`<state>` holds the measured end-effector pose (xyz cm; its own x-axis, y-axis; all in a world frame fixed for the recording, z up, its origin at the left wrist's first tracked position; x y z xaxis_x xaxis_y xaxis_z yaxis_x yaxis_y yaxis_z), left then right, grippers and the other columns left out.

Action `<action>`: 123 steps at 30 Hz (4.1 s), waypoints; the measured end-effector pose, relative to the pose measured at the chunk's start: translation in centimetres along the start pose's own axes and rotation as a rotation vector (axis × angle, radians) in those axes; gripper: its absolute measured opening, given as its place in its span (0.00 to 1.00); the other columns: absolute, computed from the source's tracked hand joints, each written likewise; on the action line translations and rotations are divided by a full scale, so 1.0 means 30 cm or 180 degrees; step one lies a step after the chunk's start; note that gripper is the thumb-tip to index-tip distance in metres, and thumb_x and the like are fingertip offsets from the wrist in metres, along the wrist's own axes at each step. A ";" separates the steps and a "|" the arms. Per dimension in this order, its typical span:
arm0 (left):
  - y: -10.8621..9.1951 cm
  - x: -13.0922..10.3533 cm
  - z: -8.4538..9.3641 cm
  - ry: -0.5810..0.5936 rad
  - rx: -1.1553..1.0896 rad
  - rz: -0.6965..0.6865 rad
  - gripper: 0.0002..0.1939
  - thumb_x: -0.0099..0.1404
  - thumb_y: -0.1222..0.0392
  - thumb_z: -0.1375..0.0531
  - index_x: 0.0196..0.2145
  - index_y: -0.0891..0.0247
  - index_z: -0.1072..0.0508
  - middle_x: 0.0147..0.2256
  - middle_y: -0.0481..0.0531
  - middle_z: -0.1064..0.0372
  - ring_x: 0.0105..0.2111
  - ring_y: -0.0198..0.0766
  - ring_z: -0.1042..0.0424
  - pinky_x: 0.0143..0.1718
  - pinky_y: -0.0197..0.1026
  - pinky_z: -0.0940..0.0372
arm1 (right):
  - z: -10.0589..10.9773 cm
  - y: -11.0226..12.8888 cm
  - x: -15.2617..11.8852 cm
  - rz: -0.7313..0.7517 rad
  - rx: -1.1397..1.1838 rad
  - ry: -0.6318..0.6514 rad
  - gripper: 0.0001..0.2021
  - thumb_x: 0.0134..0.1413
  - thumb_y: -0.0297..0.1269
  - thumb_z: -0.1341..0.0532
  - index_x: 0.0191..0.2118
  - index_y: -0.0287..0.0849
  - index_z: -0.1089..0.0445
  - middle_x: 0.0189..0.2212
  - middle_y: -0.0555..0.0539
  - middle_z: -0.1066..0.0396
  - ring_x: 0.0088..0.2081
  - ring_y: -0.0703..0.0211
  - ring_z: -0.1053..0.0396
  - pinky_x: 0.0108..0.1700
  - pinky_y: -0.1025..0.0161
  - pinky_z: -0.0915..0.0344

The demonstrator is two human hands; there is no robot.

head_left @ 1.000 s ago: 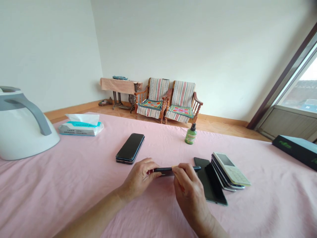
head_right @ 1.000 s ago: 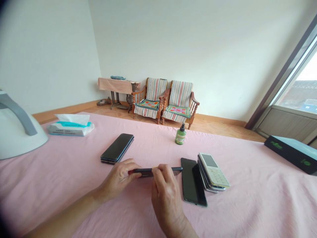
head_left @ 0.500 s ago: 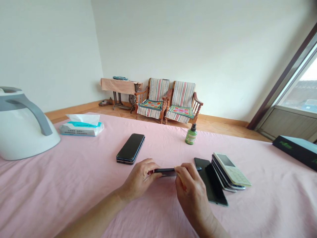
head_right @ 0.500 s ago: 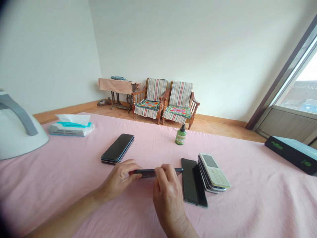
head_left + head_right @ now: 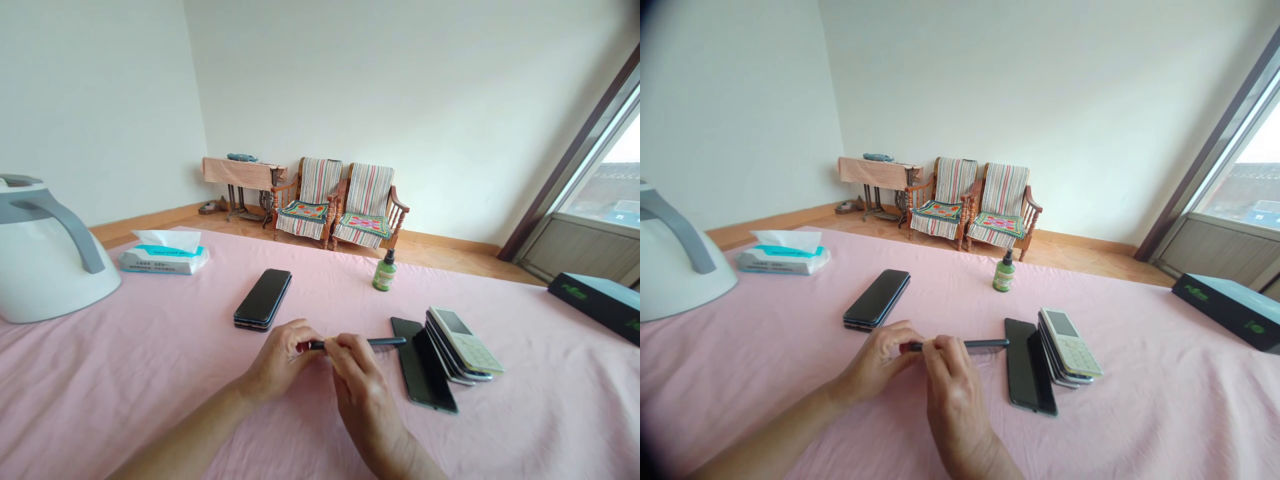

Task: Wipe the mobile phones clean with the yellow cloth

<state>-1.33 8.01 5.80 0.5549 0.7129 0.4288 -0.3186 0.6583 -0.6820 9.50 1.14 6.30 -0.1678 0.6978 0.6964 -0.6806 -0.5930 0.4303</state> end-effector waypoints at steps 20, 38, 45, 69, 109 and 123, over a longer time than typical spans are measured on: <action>0.004 0.001 -0.003 -0.0032 -0.0131 0.0149 0.10 0.62 0.55 0.39 0.31 0.64 0.23 0.25 0.49 0.34 0.26 0.36 0.34 0.27 0.34 0.42 | 0.011 0.010 -0.010 0.0140 -0.0309 -0.0043 0.16 0.60 0.23 0.49 0.50 0.41 0.34 0.38 0.42 0.33 0.40 0.53 0.34 0.41 0.55 0.32; -0.004 0.000 -0.006 -0.0047 -0.0028 0.0010 0.13 0.63 0.57 0.41 0.24 0.66 0.26 0.23 0.47 0.37 0.25 0.35 0.36 0.27 0.34 0.43 | -0.030 0.056 0.000 0.0402 -0.0355 0.0554 0.18 0.62 0.24 0.52 0.55 0.42 0.39 0.41 0.42 0.33 0.39 0.54 0.35 0.39 0.56 0.32; -0.004 -0.001 -0.011 0.0003 -0.0066 0.0063 0.07 0.62 0.59 0.39 0.30 0.64 0.23 0.25 0.47 0.36 0.26 0.35 0.34 0.28 0.34 0.42 | 0.003 0.017 -0.002 0.0395 -0.0717 0.0285 0.16 0.61 0.24 0.51 0.50 0.38 0.33 0.38 0.40 0.33 0.40 0.53 0.34 0.40 0.56 0.32; 0.044 0.013 0.059 0.0033 0.0364 0.0071 0.12 0.66 0.58 0.44 0.27 0.65 0.28 0.25 0.48 0.34 0.27 0.35 0.35 0.30 0.35 0.42 | 0.175 -0.174 -0.007 -0.0408 -0.0323 -0.0795 0.14 0.56 0.26 0.47 0.43 0.42 0.27 0.36 0.44 0.32 0.37 0.60 0.31 0.39 0.64 0.32; 0.061 -0.061 -0.095 -0.0197 -0.0424 0.0963 0.11 0.66 0.55 0.47 0.42 0.63 0.32 0.27 0.50 0.29 0.27 0.39 0.26 0.28 0.36 0.34 | 0.121 -0.306 -0.114 -0.3424 0.1921 -0.0059 0.11 0.38 0.41 0.37 0.22 0.40 0.38 0.14 0.55 0.40 0.17 0.68 0.41 0.20 0.70 0.49; 0.075 -0.058 -0.103 -0.0247 -0.0942 0.1333 0.18 0.56 0.59 0.41 0.45 0.65 0.33 0.45 0.56 0.32 0.27 0.34 0.30 0.31 0.37 0.33 | 0.015 -0.184 -0.236 -0.3334 0.1445 0.0709 0.08 0.40 0.39 0.39 0.25 0.39 0.31 0.19 0.52 0.36 0.23 0.64 0.37 0.25 0.68 0.45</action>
<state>-0.62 7.51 1.69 0.3640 0.9239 0.1182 -0.2640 0.2240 -0.9381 14.78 -0.71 -0.76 0.1733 0.9602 -0.2191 -0.2498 0.2580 0.9333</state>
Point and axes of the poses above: each hand's wrist, its own x-axis towards the middle knuckle, its own z-axis out of the back of the hand, y = z × x, the point moved 7 cm from there along x, towards the middle knuckle
